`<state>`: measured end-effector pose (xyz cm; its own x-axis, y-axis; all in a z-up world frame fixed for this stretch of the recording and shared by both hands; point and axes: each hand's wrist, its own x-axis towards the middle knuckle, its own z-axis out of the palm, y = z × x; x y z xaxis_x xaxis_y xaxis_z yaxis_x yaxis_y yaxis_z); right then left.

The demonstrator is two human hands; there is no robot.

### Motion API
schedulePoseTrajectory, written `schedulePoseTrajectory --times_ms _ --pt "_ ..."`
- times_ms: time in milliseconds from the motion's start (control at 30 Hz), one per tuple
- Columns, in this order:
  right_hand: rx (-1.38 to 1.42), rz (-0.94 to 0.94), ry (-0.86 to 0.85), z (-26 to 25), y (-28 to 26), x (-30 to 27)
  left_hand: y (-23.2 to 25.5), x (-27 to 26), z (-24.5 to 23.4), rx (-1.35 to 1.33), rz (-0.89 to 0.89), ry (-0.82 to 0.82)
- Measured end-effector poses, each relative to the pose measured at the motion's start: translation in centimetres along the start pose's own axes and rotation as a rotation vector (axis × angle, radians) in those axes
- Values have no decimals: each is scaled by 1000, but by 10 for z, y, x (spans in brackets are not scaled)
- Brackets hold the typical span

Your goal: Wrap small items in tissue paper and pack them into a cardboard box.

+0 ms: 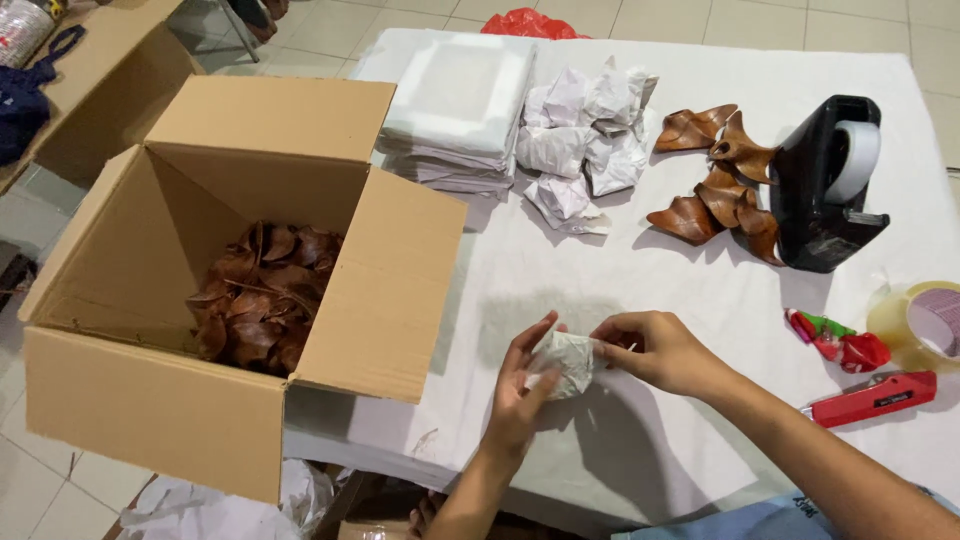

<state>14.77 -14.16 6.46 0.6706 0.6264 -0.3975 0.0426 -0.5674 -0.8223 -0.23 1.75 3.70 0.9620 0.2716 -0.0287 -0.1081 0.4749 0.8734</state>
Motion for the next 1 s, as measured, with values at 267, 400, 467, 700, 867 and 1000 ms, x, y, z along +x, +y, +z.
schedulePoseTrajectory --times_ms 267,400,467,700,867,1000 --pt "420 8 265 -14 41 27 -48 13 -28 -413 38 122" --pt "513 119 358 -19 26 27 -37 10 -24 -383 26 116" --pt "556 124 404 -23 21 33 -35 10 -24 -379 17 115" --pt "810 -15 712 -37 -1 97 -32 11 -21 -421 -20 128" --pt "968 -120 930 -29 17 170 -31 12 -20 -426 -59 169" --pt "1002 -75 840 -24 -11 165 -29 12 -20 -433 -83 169"
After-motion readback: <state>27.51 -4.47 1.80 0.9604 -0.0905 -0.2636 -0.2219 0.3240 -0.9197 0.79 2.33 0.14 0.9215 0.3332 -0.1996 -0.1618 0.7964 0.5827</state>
